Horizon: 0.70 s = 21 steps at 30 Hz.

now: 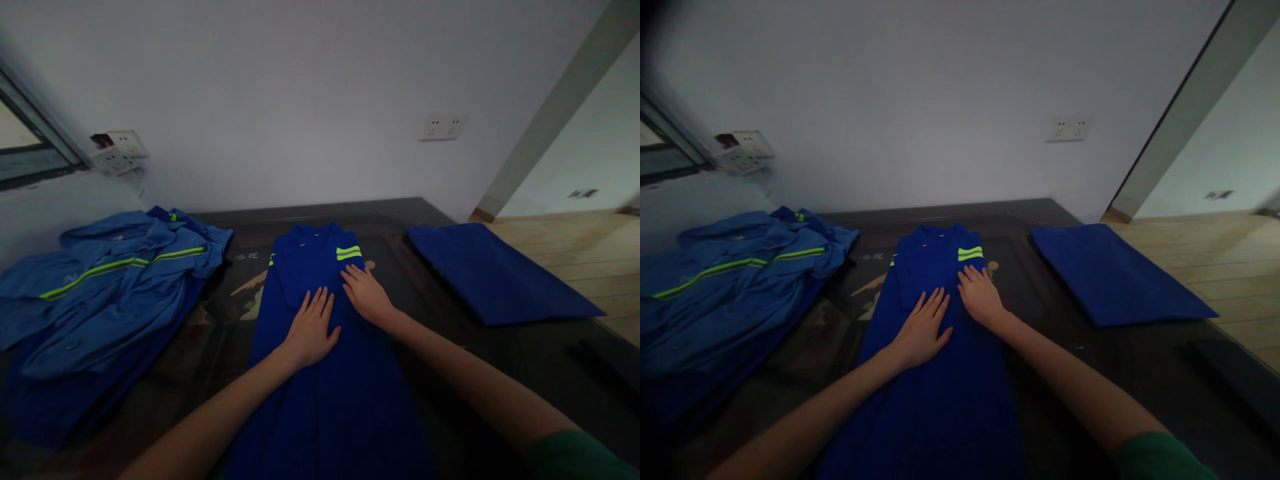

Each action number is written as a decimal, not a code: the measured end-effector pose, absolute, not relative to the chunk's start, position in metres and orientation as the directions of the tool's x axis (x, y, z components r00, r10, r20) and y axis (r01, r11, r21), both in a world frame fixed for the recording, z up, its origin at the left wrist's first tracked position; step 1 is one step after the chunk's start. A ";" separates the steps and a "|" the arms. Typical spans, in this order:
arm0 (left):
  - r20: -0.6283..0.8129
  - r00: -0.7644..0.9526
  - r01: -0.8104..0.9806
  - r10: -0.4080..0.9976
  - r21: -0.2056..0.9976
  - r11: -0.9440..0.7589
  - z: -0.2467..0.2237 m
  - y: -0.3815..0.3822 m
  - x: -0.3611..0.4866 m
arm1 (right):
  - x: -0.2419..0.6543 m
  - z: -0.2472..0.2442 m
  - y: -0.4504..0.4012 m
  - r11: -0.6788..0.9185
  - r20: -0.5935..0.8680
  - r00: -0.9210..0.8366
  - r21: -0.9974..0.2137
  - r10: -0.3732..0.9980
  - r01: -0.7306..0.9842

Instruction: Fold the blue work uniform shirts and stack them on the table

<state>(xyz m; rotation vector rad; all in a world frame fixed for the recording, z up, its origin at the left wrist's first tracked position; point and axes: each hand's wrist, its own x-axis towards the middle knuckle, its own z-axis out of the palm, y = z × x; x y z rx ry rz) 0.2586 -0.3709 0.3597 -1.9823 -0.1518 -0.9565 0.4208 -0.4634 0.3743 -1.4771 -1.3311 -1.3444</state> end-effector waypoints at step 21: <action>0.688 0.714 0.431 -0.132 -0.580 -0.691 0.363 -0.379 0.255 | 0.472 0.497 -0.410 -0.222 0.996 0.079 -0.070 0.034 0.972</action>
